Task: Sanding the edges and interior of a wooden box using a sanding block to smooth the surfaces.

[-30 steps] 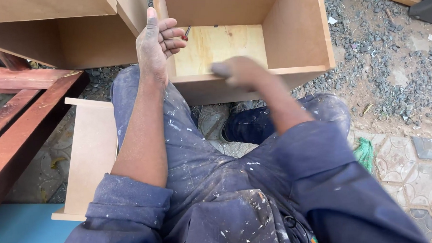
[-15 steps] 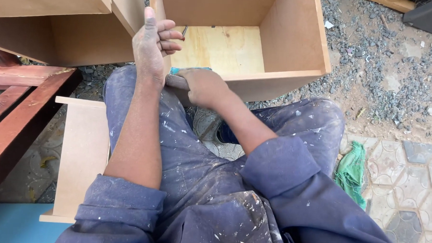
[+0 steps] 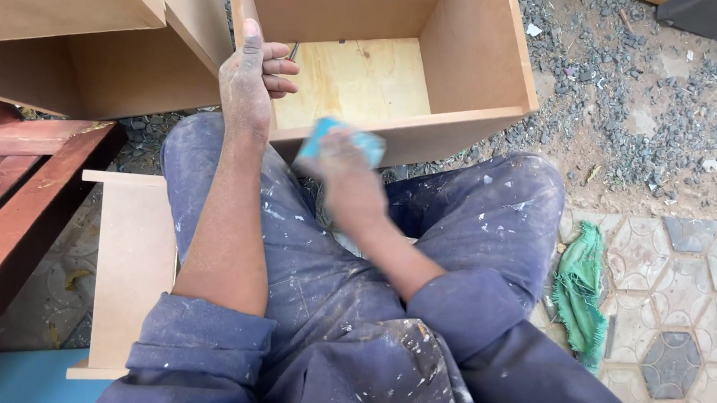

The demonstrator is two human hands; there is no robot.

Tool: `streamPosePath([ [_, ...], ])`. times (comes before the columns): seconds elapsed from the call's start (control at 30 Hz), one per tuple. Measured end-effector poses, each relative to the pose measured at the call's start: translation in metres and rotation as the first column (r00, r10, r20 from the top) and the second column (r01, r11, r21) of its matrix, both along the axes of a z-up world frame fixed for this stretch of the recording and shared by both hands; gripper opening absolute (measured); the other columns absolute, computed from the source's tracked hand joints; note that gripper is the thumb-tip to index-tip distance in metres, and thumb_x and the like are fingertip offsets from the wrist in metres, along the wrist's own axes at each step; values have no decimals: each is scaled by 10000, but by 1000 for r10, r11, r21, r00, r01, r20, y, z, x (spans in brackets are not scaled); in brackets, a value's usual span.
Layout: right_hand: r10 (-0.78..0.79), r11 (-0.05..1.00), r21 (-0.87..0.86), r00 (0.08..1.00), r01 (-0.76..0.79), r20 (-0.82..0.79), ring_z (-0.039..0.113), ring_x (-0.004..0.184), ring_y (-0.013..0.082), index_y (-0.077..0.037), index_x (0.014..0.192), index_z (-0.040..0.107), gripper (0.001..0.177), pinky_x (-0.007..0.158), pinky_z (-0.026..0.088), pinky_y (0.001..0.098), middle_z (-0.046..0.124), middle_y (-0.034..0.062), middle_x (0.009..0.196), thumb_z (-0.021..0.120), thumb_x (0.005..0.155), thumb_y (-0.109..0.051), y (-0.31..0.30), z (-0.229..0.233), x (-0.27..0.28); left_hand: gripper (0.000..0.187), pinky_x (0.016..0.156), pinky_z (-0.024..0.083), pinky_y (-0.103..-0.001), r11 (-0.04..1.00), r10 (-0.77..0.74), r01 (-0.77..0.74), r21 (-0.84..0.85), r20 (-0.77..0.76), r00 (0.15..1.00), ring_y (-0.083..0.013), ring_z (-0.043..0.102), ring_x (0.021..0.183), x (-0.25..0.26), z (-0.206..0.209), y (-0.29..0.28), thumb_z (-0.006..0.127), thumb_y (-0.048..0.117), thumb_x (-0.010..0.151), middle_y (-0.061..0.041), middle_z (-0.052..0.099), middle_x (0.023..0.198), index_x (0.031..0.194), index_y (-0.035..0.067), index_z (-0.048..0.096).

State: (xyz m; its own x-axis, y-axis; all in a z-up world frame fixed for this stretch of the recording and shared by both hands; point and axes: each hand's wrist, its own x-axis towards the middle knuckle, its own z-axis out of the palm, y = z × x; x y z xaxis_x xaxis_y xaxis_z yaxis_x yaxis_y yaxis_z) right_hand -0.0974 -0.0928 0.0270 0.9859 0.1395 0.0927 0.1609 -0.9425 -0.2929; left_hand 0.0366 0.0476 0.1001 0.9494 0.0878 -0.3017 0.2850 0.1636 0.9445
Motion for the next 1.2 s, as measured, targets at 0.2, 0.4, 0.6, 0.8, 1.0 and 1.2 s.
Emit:
streamPosePath([
  [0.2, -42, 999, -30, 967, 36, -251, 640, 1098, 334, -289, 1325, 672, 571, 922, 513, 448, 669, 104, 1280, 484, 833, -68, -69, 3, -12, 851, 632, 552, -224, 997, 37, -41, -67, -68, 997, -117, 668, 588, -6, 9, 5, 405, 713, 756, -65, 742, 788, 1078, -2, 736],
  [0.4, -283, 948, 41, 896, 315, -344, 647, 923, 513, -72, 1264, 682, 512, 751, 487, 546, 741, 218, 1057, 521, 778, -52, -129, 73, -3, 766, 581, 523, -196, 996, -84, 84, -5, -77, 994, -112, 665, 538, 2, -2, -4, 449, 654, 824, -64, 739, 775, 1052, -8, 757],
  [0.6, -443, 866, 69, 825, 495, -351, 670, 1137, 383, -172, 1383, 656, 612, 995, 500, 500, 725, 154, 1170, 606, 787, -43, -150, 91, 0, 319, 740, 548, -320, 633, -592, 654, 415, -284, 754, -240, 754, 846, 9, -80, -5, 651, 511, 958, -58, 783, 958, 1004, 231, 796],
  [0.8, -476, 866, 46, 851, 497, -221, 599, 1194, 497, -44, 1436, 590, 627, 1015, 446, 613, 668, 287, 1242, 539, 815, 27, -173, 91, 22, 302, 765, 544, -329, 636, -540, 623, 456, -315, 781, -183, 727, 851, 10, -84, -14, 671, 512, 934, 4, 772, 933, 992, 244, 796],
  [1.0, -32, 999, -10, 970, 30, -241, 448, 1427, 434, 1, 1447, 545, 611, 1164, 391, 499, 535, 271, 1484, 482, 843, 67, -36, 38, 18, 239, 932, 496, -476, 24, -555, 565, 824, -460, 694, -288, 713, 1066, 5, -171, -32, 636, 455, 871, 16, 771, 1011, 1028, 348, 780],
  [1.2, -450, 893, -131, 849, 431, -276, 681, 1058, 472, -71, 1262, 684, 473, 895, 570, 604, 677, 262, 1097, 435, 881, 59, -148, 33, 36, 412, 1001, 431, -548, 90, -548, 527, 845, -400, 735, -390, 652, 1127, -25, -71, -37, 724, 499, 849, -128, 756, 1081, 1097, 175, 784],
])
